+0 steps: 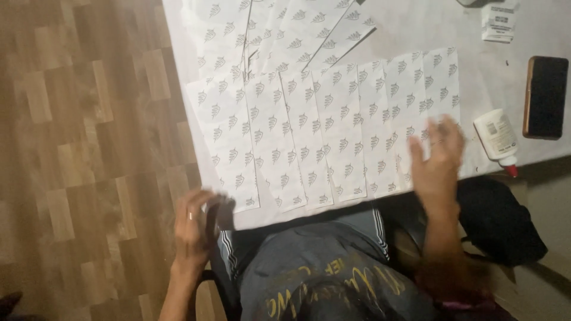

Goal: The person is aligning, folding, and gluing printed paper strips, likely for accessory packaging or display.

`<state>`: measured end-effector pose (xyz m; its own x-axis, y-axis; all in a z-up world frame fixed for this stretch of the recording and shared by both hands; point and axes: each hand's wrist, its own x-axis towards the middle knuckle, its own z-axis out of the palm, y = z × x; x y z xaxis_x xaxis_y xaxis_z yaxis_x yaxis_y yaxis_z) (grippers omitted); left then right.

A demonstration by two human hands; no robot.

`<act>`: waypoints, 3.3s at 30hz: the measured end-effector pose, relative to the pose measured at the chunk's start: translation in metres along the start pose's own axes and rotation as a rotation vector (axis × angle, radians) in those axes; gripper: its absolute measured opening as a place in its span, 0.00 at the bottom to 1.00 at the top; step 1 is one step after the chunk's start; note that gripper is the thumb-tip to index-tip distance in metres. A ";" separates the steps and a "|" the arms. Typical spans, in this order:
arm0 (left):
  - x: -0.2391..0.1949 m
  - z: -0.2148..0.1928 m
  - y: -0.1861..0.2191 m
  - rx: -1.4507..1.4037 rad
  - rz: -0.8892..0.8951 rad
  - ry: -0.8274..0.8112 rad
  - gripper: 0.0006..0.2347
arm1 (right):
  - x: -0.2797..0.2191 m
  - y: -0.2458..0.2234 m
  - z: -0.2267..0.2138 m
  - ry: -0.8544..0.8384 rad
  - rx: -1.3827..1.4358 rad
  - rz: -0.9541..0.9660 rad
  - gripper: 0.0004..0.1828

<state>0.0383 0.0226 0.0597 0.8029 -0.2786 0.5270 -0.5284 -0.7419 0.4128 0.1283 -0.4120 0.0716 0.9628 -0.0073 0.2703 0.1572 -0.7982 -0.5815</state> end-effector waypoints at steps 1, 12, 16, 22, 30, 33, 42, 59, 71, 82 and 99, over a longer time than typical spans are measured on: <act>0.013 0.008 -0.001 0.049 -0.166 0.002 0.10 | 0.007 0.009 -0.007 -0.021 -0.101 0.155 0.26; 0.067 0.092 0.012 0.135 -0.678 -0.040 0.33 | 0.029 0.062 -0.006 0.084 -0.393 0.550 0.39; 0.080 0.102 0.036 0.245 -0.724 0.003 0.31 | 0.035 0.064 -0.005 0.019 -0.194 0.605 0.29; 0.085 0.127 0.056 0.132 -0.669 0.038 0.33 | 0.031 0.032 0.009 -0.098 0.015 0.448 0.17; 0.107 0.142 0.098 -0.076 -0.552 -0.014 0.32 | 0.017 -0.002 0.050 -0.263 0.604 0.476 0.13; 0.116 0.141 0.111 -0.178 -0.531 -0.073 0.29 | 0.020 -0.039 0.048 -0.319 0.674 0.489 0.14; 0.129 0.142 0.101 -0.704 -0.634 -0.131 0.20 | 0.030 -0.070 -0.005 -0.308 0.163 0.228 0.35; 0.133 0.184 0.074 -1.878 -0.890 0.632 0.40 | 0.018 -0.031 -0.028 -0.030 0.147 -0.189 0.09; 0.122 0.183 0.060 -2.069 -0.674 0.661 0.39 | 0.002 0.004 -0.021 0.098 0.693 -0.116 0.09; 0.127 0.175 0.065 -1.798 -0.897 0.668 0.47 | -0.006 0.012 0.022 -0.053 0.879 -0.013 0.56; 0.101 0.112 0.001 -0.744 -0.555 0.354 0.33 | -0.005 0.036 0.039 0.083 0.923 0.094 0.36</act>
<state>0.1499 -0.0751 0.0301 0.9242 0.2801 0.2597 -0.2388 -0.1067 0.9652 0.1381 -0.4175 0.0195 0.9671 -0.1194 0.2246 0.2266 0.0026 -0.9740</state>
